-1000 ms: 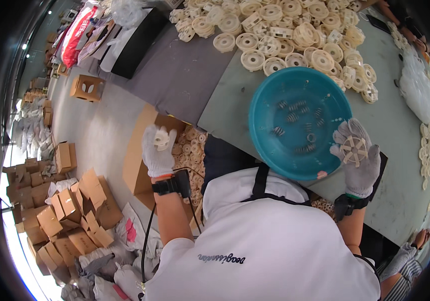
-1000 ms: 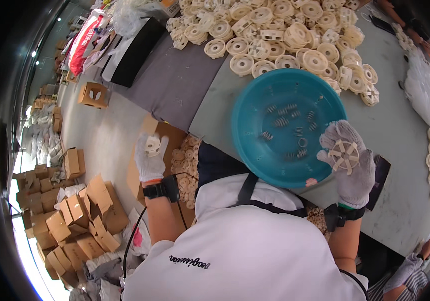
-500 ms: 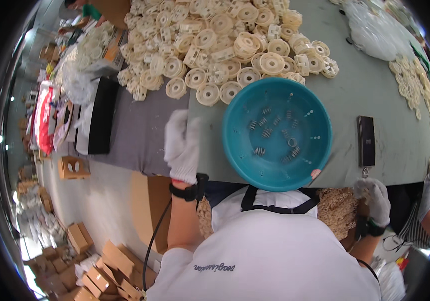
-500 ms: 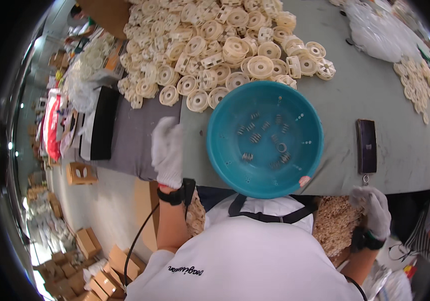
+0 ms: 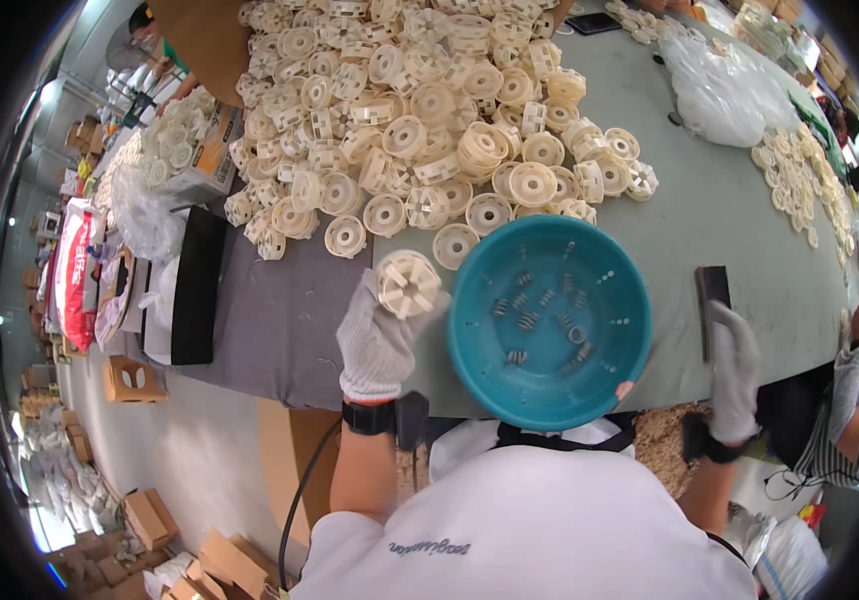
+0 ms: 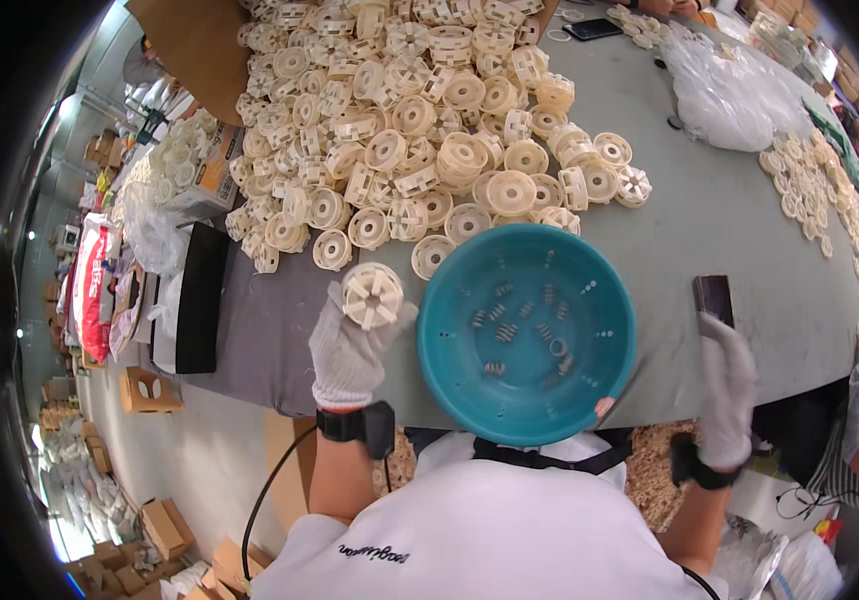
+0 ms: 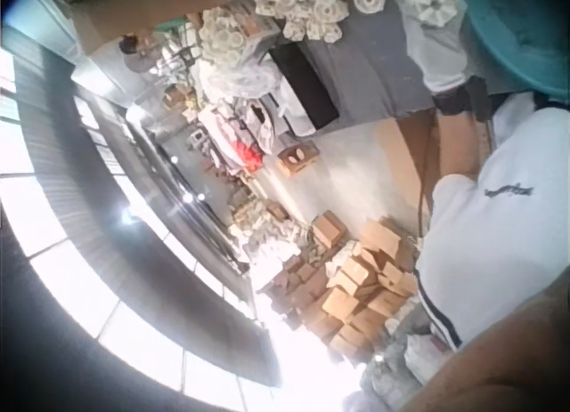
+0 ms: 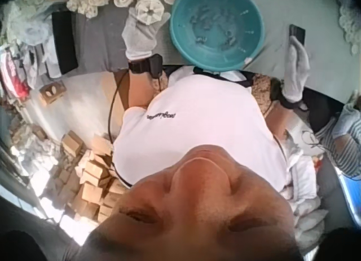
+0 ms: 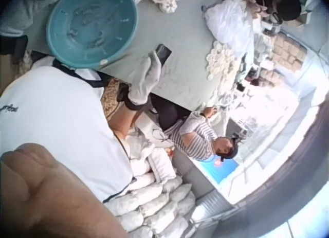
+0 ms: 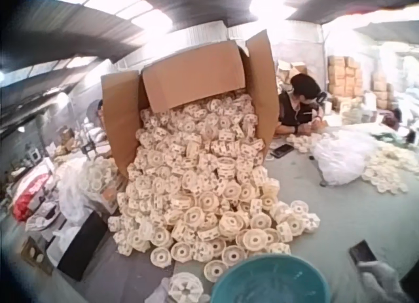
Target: Assembling small plastic wheel components by inserting inner parts into outer casings.
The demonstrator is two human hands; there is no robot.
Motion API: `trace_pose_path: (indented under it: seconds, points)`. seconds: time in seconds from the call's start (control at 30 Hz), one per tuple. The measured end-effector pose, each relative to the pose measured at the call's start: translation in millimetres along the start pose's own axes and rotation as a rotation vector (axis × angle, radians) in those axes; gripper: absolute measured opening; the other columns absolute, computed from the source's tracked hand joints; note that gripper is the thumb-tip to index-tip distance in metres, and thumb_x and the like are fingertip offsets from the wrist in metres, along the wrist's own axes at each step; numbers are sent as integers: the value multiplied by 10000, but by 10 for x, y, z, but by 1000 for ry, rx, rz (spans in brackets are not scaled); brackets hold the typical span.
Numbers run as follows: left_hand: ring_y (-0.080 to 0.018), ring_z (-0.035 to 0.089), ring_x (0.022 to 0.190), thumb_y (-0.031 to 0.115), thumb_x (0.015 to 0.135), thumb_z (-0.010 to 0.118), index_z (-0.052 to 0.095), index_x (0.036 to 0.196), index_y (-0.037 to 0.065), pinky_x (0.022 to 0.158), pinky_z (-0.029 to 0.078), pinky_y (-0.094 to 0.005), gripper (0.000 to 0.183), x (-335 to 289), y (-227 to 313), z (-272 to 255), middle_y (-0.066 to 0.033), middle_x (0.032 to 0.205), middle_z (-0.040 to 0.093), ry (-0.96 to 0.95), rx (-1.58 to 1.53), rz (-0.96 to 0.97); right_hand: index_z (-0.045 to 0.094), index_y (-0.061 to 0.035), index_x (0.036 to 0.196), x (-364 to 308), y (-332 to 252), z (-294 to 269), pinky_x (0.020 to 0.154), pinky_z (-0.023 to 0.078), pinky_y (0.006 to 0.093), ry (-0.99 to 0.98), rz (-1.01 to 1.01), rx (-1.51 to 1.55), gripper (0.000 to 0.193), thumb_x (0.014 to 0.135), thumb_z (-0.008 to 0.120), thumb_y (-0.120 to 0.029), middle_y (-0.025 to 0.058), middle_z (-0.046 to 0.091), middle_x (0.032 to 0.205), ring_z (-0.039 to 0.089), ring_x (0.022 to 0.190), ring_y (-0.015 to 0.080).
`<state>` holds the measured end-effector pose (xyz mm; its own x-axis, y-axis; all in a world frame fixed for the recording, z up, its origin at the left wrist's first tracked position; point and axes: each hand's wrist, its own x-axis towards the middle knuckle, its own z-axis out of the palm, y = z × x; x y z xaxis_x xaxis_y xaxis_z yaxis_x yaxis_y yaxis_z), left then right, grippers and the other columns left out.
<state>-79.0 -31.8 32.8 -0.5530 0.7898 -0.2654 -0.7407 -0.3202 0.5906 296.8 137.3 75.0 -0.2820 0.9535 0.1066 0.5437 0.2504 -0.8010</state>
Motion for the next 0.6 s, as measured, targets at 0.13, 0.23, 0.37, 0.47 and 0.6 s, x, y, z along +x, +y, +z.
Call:
trace_pose_path:
  seconds: [0.13,0.23,0.37,0.47,0.6]
  points:
    - [-237,639,1148,158,984,654,551,1255,15,965,562,-527,323,-96,-133,273,-132,1192,654,-78,-98,-328,655,0,1218,385,-711,929,997,514,419,-468,-552,92,357,877,713,-87,198,670,1230,643,1150,359]
    - [-179,680,1027,123,964,686,494,1282,-12,852,621,-362,396,-189,-423,469,-129,1130,660,-117,288,-137,634,-4,1214,372,-998,1292,959,525,423,-473,-660,185,384,849,729,-73,207,668,1195,642,1102,388]
    - [-136,683,944,76,964,679,504,1247,-10,806,621,-302,343,-120,-657,485,-103,1086,660,-170,339,-96,634,-3,1162,340,-864,1389,895,544,422,-419,-598,259,339,833,714,-25,187,678,1135,658,1025,380]
    - [-103,670,870,37,957,681,513,1227,-7,751,603,-250,321,-117,-728,560,-80,1080,657,-131,568,-16,634,-3,1152,307,-791,1362,855,552,410,-336,-595,265,327,833,703,-13,178,682,1082,669,965,372]
    - [-89,645,846,37,938,706,523,1250,-4,722,573,-232,363,-91,-813,537,-55,1070,651,-144,744,25,637,-2,1152,286,-780,1298,815,554,381,-323,-497,261,328,832,706,-22,162,682,1031,678,902,323]
